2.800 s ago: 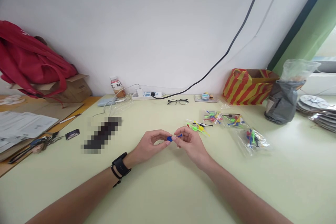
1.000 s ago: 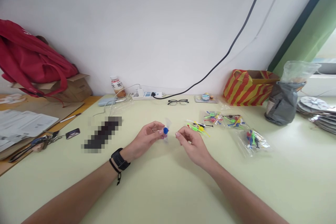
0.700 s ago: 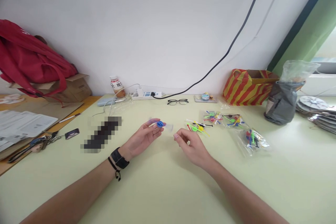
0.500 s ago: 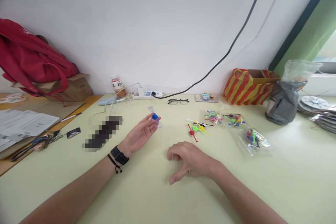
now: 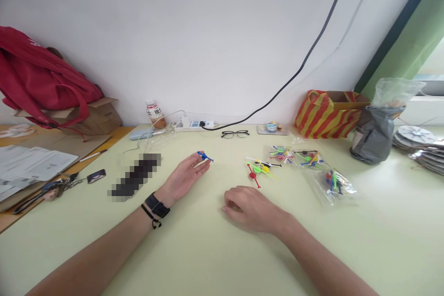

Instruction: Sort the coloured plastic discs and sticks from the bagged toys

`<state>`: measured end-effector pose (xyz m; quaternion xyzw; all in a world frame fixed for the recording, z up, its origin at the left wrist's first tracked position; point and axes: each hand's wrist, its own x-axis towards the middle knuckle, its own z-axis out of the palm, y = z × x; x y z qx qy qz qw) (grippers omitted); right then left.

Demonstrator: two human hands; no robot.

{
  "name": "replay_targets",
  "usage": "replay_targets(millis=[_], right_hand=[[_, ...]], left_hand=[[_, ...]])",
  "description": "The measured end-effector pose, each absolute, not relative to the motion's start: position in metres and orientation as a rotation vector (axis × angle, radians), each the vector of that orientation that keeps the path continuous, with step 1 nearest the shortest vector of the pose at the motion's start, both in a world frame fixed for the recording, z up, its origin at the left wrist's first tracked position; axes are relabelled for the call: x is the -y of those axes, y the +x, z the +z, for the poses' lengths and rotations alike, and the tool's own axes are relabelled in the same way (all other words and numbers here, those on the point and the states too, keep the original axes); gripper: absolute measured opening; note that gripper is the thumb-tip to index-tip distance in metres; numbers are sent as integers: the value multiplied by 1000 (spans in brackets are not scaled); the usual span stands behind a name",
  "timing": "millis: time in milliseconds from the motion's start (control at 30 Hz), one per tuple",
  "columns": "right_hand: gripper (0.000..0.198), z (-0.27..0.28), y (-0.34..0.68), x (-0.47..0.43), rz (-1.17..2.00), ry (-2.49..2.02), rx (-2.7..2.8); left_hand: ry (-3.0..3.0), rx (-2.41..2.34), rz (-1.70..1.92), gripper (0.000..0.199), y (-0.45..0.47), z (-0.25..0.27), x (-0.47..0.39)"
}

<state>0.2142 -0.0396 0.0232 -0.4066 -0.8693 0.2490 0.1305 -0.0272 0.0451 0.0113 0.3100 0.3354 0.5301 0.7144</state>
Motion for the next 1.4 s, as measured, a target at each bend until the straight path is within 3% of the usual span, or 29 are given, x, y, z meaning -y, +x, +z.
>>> replay_targets(millis=[267, 400, 500, 633, 767, 967, 1067, 1267, 1400], right_hand=[[27, 21, 217, 40, 657, -1138, 2554], [10, 13, 212, 40, 599, -1227, 2371], [25, 6, 208, 38, 549, -1258, 2156], [18, 0, 206, 34, 420, -1268, 2141], [29, 2, 206, 33, 326, -1300, 2231], [34, 10, 209, 35, 677, -1220, 2235], [34, 13, 213, 34, 657, -1169, 2147], [31, 19, 219, 34, 190, -1148, 1967], [34, 9, 198, 44, 118, -1081, 2392]], left_hand=[[1054, -909, 1192, 31, -20, 14, -39], [1187, -944, 1123, 37, -16, 11, -36], [1357, -951, 953, 38, -11, 11, -28], [1467, -814, 723, 37, -2, 12, -14], [1481, -781, 694, 33, 1, 10, -8], [1466, -714, 661, 29, 1, 9, -6], [1494, -727, 703, 28, -1, 15, -6], [1593, -1156, 1054, 23, -14, 6, -32], [1641, -1330, 1182, 12, -17, -9, -41]])
